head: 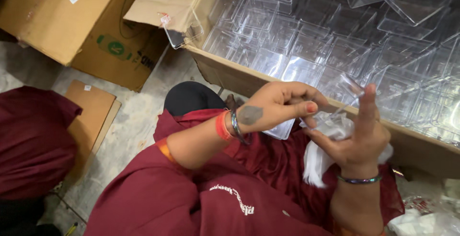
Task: The person sits on the floor and packs clear plastic containers into white poly bags. They pick up containers from a large cardboard box, place them into bags, and set the filled bags aside. The person handles the containers one at a time, occasionally inspecting them before packing.
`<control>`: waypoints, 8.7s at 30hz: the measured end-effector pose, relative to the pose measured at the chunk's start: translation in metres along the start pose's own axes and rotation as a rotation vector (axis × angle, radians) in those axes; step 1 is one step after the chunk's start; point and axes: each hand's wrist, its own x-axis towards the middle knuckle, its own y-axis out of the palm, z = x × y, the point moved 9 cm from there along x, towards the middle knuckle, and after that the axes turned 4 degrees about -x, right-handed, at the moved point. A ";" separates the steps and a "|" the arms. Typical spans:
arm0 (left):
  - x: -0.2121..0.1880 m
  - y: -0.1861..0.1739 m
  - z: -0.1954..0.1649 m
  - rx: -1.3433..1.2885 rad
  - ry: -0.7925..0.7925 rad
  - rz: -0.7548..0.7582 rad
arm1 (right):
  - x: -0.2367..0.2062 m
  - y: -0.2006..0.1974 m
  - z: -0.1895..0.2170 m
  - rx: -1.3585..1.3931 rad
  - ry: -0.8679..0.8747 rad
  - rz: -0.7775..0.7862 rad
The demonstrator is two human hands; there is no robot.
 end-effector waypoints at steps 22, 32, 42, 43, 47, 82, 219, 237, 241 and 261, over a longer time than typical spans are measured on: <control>-0.140 -0.367 -0.043 -0.451 0.591 -1.020 | -0.013 0.001 -0.077 0.804 0.353 -0.202; -0.054 -0.198 -0.063 -0.474 0.571 -0.628 | -0.011 0.000 -0.075 0.820 0.344 -0.206; -0.028 -0.069 -0.071 0.108 0.692 -0.569 | -0.010 0.001 -0.062 0.962 0.377 -0.178; -0.025 -0.053 -0.065 0.155 0.679 -0.526 | -0.010 0.003 -0.056 1.004 0.351 -0.170; -0.005 0.029 -0.043 0.283 0.545 -0.025 | -0.015 0.005 -0.030 0.982 0.227 -0.133; 0.017 0.027 -0.016 0.428 0.280 -0.032 | -0.013 0.022 -0.043 1.084 0.375 0.148; -0.070 -0.089 0.050 -0.452 -0.118 -0.432 | -0.059 0.068 0.022 0.866 0.745 0.158; -0.072 0.016 -0.015 0.789 0.529 -0.284 | -0.184 0.011 -0.003 1.191 0.964 0.279; -0.069 0.027 -0.027 0.799 0.621 -0.318 | -0.255 -0.078 -0.116 1.249 1.156 -0.655; -0.048 0.093 -0.035 0.693 0.489 -0.018 | -0.147 -0.179 -0.047 -0.425 0.437 -0.511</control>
